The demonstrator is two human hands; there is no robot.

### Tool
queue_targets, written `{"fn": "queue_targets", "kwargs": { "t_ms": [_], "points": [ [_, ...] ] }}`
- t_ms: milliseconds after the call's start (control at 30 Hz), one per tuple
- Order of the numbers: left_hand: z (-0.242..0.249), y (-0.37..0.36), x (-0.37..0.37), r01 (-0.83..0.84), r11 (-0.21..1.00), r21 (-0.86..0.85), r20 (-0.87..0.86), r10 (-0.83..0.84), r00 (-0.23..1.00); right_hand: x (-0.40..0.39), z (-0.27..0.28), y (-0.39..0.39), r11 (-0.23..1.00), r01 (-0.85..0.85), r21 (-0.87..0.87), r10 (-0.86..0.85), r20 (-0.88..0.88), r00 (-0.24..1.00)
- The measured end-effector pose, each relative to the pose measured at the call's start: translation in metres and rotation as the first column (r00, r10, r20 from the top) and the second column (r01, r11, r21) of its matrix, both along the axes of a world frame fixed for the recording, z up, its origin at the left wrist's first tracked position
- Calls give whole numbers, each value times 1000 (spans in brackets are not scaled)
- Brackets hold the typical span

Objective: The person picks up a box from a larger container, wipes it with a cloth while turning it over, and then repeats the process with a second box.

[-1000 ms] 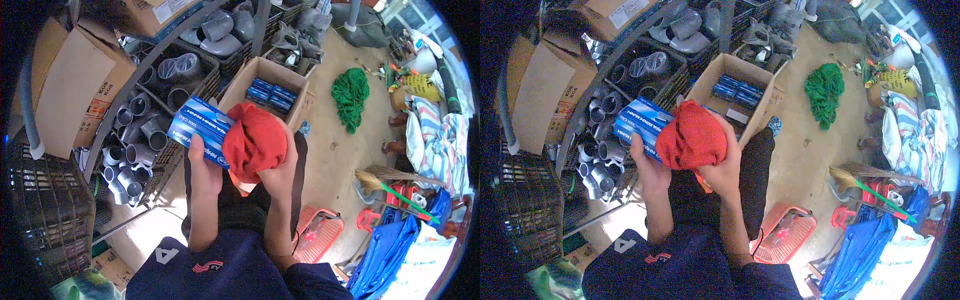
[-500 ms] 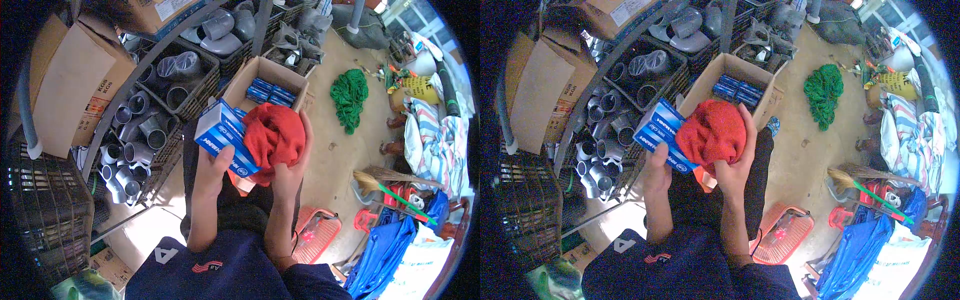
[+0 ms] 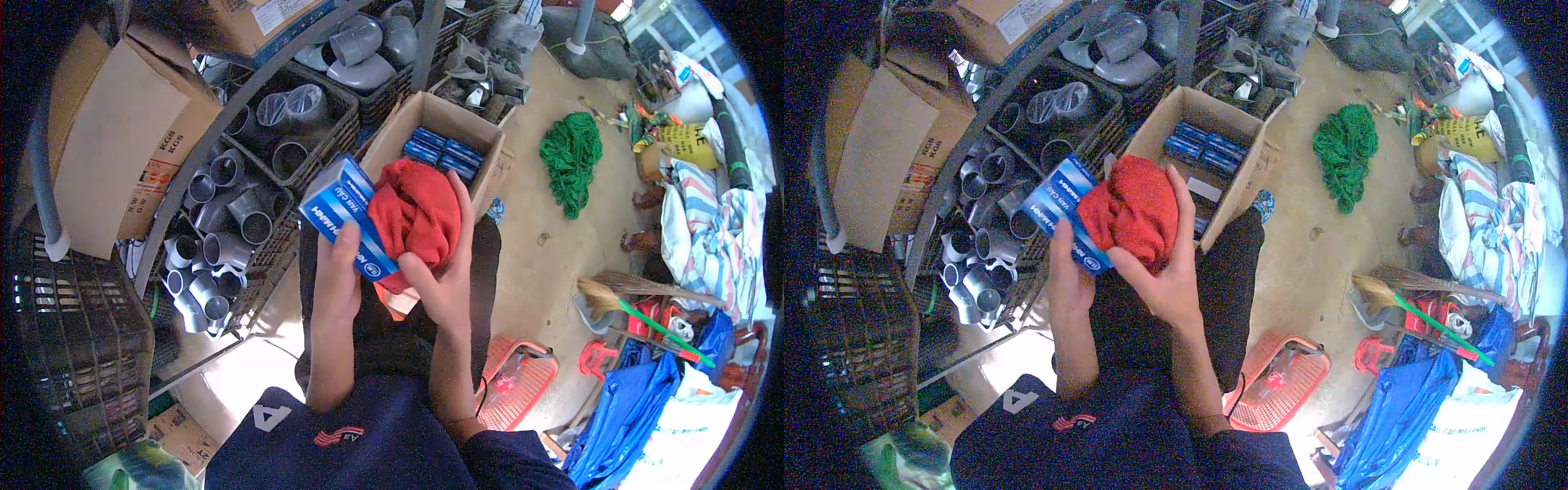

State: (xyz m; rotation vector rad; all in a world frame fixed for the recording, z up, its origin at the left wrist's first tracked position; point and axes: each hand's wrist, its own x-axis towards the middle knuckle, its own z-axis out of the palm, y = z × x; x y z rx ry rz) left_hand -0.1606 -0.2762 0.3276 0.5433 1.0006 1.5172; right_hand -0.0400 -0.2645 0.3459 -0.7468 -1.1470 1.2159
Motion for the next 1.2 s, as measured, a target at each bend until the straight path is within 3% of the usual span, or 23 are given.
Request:
{"fn": "queue_targets", "kwargs": {
  "t_ms": [233,433,767,867,1067,1167,1200],
  "points": [
    [8,-8,8,116,992,-47,-61,-119,991,5,1,2,959,275,-76,-264,124,956],
    [2,-1,10,74,997,-33,130,-69,989,10,-7,3,958,287,-20,-278,184,943],
    [9,10,12,-29,999,-18,184,32,982,11,-6,4,955,294,-44,-282,183,942],
    [6,11,12,-44,998,-46,236,54,970,13,-7,5,964,253,-78,-245,94,965],
    [7,15,17,-52,996,-78,192,66,979,14,-9,6,978,209,-8,-204,181,962],
    [9,14,16,-79,992,-99,183,96,978,15,-8,5,993,120,-1,-118,165,979],
    [10,14,16,-73,993,-97,183,90,979,17,-6,5,996,80,48,-89,231,969]
  ]
}}
